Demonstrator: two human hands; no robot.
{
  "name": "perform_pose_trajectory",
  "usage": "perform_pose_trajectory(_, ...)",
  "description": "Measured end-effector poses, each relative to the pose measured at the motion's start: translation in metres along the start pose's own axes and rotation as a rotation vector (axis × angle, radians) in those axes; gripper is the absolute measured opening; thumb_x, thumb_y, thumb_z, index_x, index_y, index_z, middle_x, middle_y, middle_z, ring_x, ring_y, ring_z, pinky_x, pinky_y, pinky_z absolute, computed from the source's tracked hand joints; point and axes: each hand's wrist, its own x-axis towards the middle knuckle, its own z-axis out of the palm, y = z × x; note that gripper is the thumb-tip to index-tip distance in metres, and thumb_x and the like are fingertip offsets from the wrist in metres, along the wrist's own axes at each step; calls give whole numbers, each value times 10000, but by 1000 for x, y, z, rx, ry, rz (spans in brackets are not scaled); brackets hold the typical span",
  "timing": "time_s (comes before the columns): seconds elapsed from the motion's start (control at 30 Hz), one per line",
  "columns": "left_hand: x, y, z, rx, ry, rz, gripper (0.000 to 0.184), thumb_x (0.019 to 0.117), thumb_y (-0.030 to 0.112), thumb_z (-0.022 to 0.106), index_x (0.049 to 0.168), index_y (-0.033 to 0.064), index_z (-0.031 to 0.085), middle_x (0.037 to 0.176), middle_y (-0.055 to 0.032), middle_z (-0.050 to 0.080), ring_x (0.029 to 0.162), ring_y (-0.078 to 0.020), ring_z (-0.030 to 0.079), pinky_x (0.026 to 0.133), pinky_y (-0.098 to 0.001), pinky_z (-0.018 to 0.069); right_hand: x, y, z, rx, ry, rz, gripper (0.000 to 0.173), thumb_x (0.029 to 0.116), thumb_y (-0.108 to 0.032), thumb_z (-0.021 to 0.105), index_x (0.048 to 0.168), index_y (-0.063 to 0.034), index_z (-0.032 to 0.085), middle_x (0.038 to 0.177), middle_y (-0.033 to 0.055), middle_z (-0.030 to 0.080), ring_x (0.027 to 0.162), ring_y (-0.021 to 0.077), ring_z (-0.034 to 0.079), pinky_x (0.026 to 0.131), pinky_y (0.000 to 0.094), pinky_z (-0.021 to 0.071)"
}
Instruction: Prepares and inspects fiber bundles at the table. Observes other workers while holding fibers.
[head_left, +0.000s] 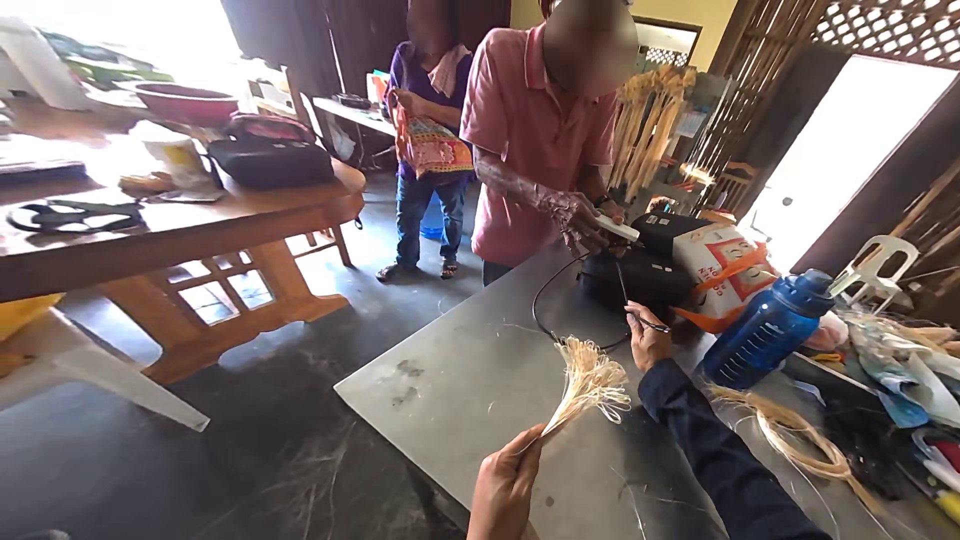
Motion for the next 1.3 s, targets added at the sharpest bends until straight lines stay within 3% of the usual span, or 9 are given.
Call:
perform_pose_trajectory(0.17,0,-2,0,-24,8,9,285,965,61,521,1147,42,740,719,105,634,590,88,499,588,-121,432,-6,1,0,82,101,39,281,1024,-63,518,1154,87,716,1146,224,738,1056,308,732,1006,408,543)
perform_pose_trajectory(0.3,-1,1,0,-38,13,19,282,966,59,518,1145,26,733,717,118,624,592,98,492,588,-112,430,-9,-38,-19,397,124,319,263,1039,57,435,1159,197,623,1120,319,689,1031,325,712,954,363,555)
perform_pose_trajectory(0.37,-1,0,1,-59,19,34,283,960,57,519,1138,29,737,720,122,631,591,100,495,587,-107,432,-7,-37,-23,549,135,404,274,1070,29,376,1159,187,581,1089,293,683,952,283,730,866,346,599)
perform_pose_trajectory(0.47,-1,-2,2,-73,27,33,286,960,43,513,1137,31,736,732,120,641,597,102,501,593,-104,435,-4,-10,-15,650,153,380,307,1092,-31,329,1166,161,557,994,232,720,796,234,753,742,339,635)
perform_pose_trajectory(0.53,-1,-2,2,-78,30,29,285,959,38,511,1137,30,733,733,119,638,596,99,499,590,-106,434,-4,-2,-16,702,165,416,317,1112,-54,298,1218,146,520,950,183,724,702,174,732,672,295,621)
perform_pose_trajectory(0.6,-1,-2,2,-76,29,26,289,958,41,509,1137,35,736,741,122,645,600,104,501,592,-104,435,-3,15,-13,756,195,437,330,1115,-76,278,1239,131,503,951,192,723,661,181,730,620,299,623)
perform_pose_trajectory(0.77,-2,1,2,-74,31,28,290,952,30,508,1135,29,733,740,130,636,594,108,487,578,-101,423,-8,-12,-26,717,194,627,348,1131,-95,288,1326,110,490,988,183,707,645,160,692,605,287,583)
perform_pose_trajectory(0.9,-2,0,2,-68,40,33,289,954,30,505,1135,29,730,729,135,629,586,104,482,572,-103,418,-11,2,-18,734,145,589,325,1116,-61,338,1372,103,452,903,152,724,566,126,671,545,254,570)
perform_pose_trajectory(1.3,-3,-1,2,-79,42,6,291,955,35,496,1130,30,728,710,142,610,577,96,483,562,-111,421,-17,13,-8,651,9,623,297,1112,-72,357,1300,76,533,1026,156,738,604,143,682,568,285,574)
